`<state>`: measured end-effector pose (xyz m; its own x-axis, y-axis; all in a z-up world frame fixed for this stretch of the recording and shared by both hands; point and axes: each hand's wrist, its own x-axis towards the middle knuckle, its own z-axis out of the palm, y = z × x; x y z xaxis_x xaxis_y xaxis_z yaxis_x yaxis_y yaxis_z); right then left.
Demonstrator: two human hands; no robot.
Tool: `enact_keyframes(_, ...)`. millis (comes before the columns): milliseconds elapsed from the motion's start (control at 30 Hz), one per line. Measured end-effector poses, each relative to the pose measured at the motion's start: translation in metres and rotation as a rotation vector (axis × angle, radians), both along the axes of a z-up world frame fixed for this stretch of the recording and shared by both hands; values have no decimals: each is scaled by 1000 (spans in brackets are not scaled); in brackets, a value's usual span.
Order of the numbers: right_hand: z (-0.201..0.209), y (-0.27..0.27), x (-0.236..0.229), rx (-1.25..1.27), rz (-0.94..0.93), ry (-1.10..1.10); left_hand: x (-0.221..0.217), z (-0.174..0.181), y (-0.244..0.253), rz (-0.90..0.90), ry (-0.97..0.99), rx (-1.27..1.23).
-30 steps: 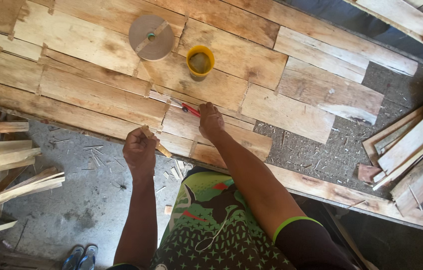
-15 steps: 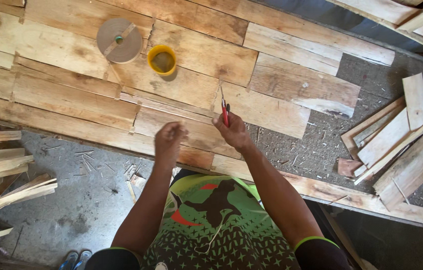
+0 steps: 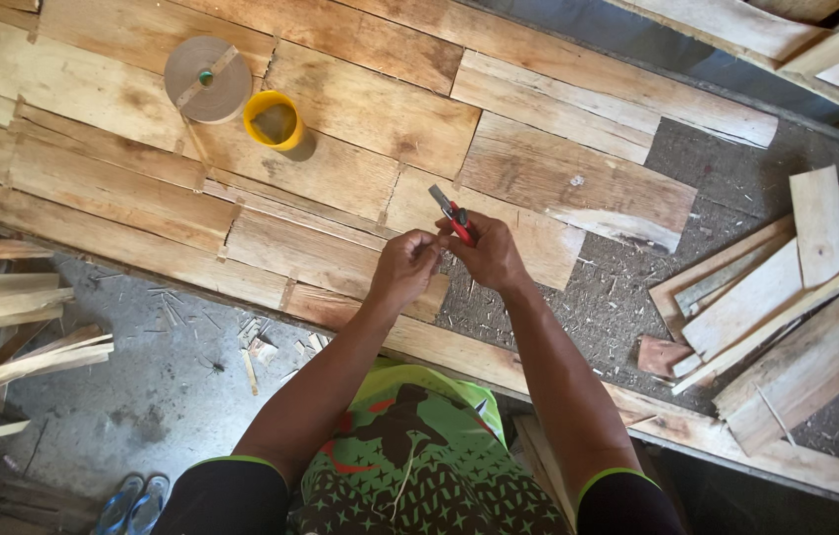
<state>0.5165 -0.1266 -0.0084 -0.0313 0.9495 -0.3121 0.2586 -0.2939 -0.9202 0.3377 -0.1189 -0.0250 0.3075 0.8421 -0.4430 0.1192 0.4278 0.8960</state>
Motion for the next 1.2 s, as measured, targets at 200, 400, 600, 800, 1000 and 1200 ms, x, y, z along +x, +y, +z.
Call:
enact_keyframes(200,-4,24,20,97,-3,-41,27,11,21,-9,230,124)
enact_keyframes(400,-12,53,35,149,-88,-79,50,-7,55,83,171,103)
enact_keyframes(600,-31,122,48,122,-130,-201,65,-51,113,230,73,-27)
enact_keyframes(800,-50,203,57,162,-137,-328,82,-92,179,370,-5,-141)
enact_keyframes(1000,-74,263,57,104,-143,-447,97,-109,229,475,-39,-255)
enact_keyframes(1200,-89,286,53,15,-115,-507,106,-104,250,511,214,-341)
